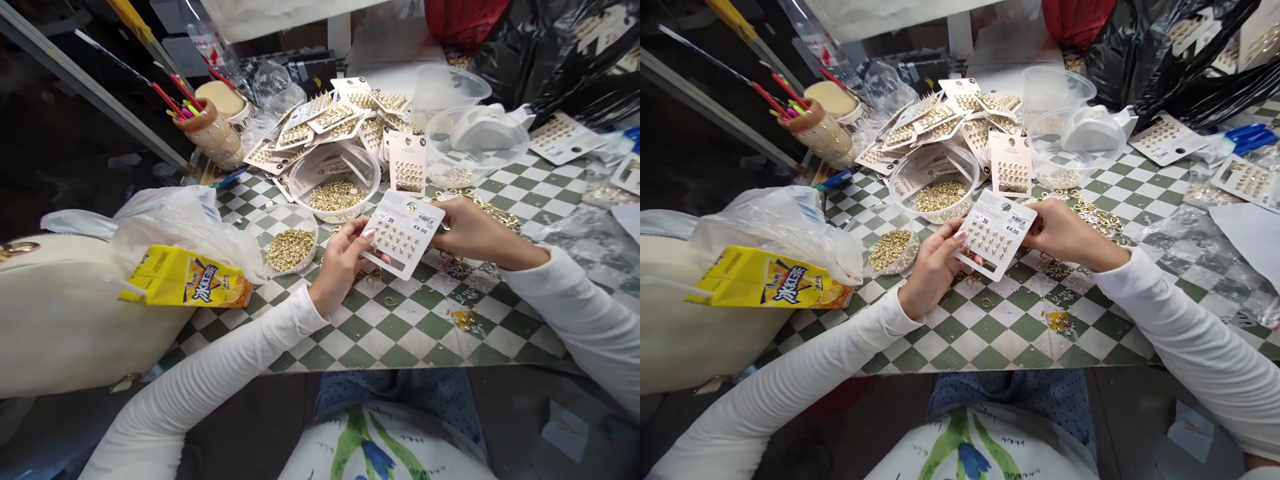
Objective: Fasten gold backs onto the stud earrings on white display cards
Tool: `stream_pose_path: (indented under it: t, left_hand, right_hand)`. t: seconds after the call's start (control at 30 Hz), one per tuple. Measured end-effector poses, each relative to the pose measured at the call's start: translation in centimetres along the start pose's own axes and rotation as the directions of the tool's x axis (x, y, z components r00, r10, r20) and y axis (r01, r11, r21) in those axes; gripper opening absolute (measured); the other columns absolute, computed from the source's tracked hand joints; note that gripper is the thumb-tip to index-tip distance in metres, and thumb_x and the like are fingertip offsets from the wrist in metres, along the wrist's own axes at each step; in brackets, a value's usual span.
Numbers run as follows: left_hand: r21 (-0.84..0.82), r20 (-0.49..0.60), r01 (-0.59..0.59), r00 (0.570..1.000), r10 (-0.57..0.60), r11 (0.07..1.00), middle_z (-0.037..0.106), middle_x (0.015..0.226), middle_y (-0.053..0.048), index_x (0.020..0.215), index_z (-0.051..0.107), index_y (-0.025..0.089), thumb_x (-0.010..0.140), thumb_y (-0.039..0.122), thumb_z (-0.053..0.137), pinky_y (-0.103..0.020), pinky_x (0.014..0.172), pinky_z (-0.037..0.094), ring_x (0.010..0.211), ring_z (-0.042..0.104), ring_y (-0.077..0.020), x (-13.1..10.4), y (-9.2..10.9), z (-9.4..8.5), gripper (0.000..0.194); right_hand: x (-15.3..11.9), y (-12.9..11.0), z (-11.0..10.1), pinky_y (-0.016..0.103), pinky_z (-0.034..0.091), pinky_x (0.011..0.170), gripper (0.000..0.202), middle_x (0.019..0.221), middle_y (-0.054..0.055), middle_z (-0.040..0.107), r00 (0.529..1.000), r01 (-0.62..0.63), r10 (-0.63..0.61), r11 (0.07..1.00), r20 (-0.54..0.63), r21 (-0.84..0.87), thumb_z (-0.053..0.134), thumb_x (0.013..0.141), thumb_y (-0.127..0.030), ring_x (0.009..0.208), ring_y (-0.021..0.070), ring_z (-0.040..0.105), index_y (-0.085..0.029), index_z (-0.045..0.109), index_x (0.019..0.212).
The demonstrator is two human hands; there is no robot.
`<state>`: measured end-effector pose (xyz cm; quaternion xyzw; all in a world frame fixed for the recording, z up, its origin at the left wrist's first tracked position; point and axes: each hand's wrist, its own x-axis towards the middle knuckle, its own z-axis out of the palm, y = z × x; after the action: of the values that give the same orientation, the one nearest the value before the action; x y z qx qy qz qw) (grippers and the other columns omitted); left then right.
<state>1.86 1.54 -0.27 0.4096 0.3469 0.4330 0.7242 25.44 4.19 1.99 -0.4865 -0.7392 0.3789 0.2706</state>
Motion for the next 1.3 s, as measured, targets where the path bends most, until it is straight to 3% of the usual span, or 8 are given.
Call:
stream_pose_path:
  t: [0.23,0.47,0.6,0.7,0.9,1.07,1.2,1.3]
  left_hand:
    - [-0.091,0.003,-0.005,1.0,0.005,0.996,0.068,0.092,-0.001,0.112,0.054,0.021,0.096,0.025,0.062,-0.023,0.066,0.057,0.069,0.068,-0.0105,0.1,0.0,0.0,0.019]
    - [-0.22,0.039,0.069,0.997,-0.062,0.973,0.073,0.106,-0.005,0.128,0.056,0.021,0.095,0.027,0.068,-0.027,0.067,0.054,0.072,0.07,-0.014,-0.2,0.4,-0.1,0.035]
    - [-0.403,0.083,0.217,0.976,-0.201,0.889,0.076,0.108,-0.008,0.127,0.065,0.015,0.097,0.017,0.057,-0.031,0.075,0.055,0.07,0.065,-0.0127,-0.1,0.8,-0.1,0.031]
    - [-0.5,0.067,0.25,0.966,-0.251,0.829,0.078,0.105,-0.008,0.127,0.069,0.013,0.099,0.013,0.051,-0.029,0.074,0.053,0.071,0.063,-0.0128,0.0,1.0,0.0,0.033]
    - [-0.473,0.103,0.301,0.952,-0.287,0.828,0.077,0.11,-0.011,0.122,0.07,0.011,0.103,0.031,0.055,-0.031,0.077,0.056,0.084,0.07,-0.0174,0.1,0.8,-0.2,0.032]
    - [-0.454,0.101,0.261,0.965,-0.241,0.852,0.076,0.099,-0.005,0.114,0.072,0.013,0.096,0.019,0.066,-0.021,0.073,0.055,0.072,0.065,-0.0086,0.1,0.6,-0.4,0.02]
    - [-0.401,0.096,0.284,0.959,-0.269,0.871,0.076,0.112,-0.007,0.124,0.07,0.015,0.094,0.018,0.067,-0.027,0.083,0.058,0.087,0.072,-0.0142,-0.1,0.8,-0.4,0.03]
    - [-0.385,0.109,0.283,0.959,-0.261,0.878,0.076,0.118,-0.007,0.135,0.066,0.018,0.094,0.014,0.065,-0.032,0.091,0.057,0.095,0.073,-0.0167,-0.2,1.0,-0.2,0.041]
  right_hand:
    - [-0.2,-0.1,0.1,0.048,0.064,0.085,0.031,0.103,0.005,0.081,1.0,0.006,-0.006,1.0,-0.008,0.017,0.081,0.08,-0.051,0.089,0.0276,0.076,-0.028,0.085,0.1]
    - [-0.5,-1.5,0.3,0.041,0.068,0.081,0.037,0.103,0.01,0.082,0.963,-0.099,0.157,0.963,-0.221,0.252,0.09,0.072,-0.044,0.088,0.0265,0.079,-0.019,0.086,0.099]
    - [-0.7,-1.5,0.1,0.036,0.067,0.08,0.03,0.093,0.01,0.082,0.973,-0.097,0.165,0.929,-0.165,0.358,0.091,0.073,-0.04,0.083,0.0239,0.079,-0.018,0.084,0.093]
    - [-0.8,-1.6,0.0,0.031,0.066,0.077,0.024,0.087,0.008,0.081,0.98,-0.102,0.164,0.903,-0.116,0.417,0.089,0.077,-0.037,0.079,0.0206,0.078,-0.018,0.082,0.089]
    - [-0.8,-2.2,0.1,0.03,0.064,0.084,0.028,0.094,0.008,0.082,0.973,-0.123,0.199,0.873,-0.115,0.472,0.084,0.083,-0.044,0.086,0.0188,0.077,-0.018,0.083,0.095]
    - [-0.8,-2.1,0.2,0.036,0.064,0.09,0.03,0.095,0.008,0.082,0.977,-0.125,0.19,0.88,-0.098,0.458,0.083,0.084,-0.046,0.091,0.0219,0.078,-0.021,0.082,0.101]
    - [-0.9,-2.5,0.4,0.043,0.066,0.09,0.033,0.092,0.009,0.081,0.957,-0.125,0.22,0.904,-0.191,0.41,0.084,0.082,-0.046,0.089,0.0257,0.079,-0.019,0.079,0.098]
    - [-0.9,-2.6,0.5,0.042,0.066,0.09,0.028,0.094,0.009,0.081,0.952,-0.147,0.245,0.892,-0.183,0.427,0.083,0.083,-0.045,0.089,0.0257,0.079,-0.021,0.078,0.097]
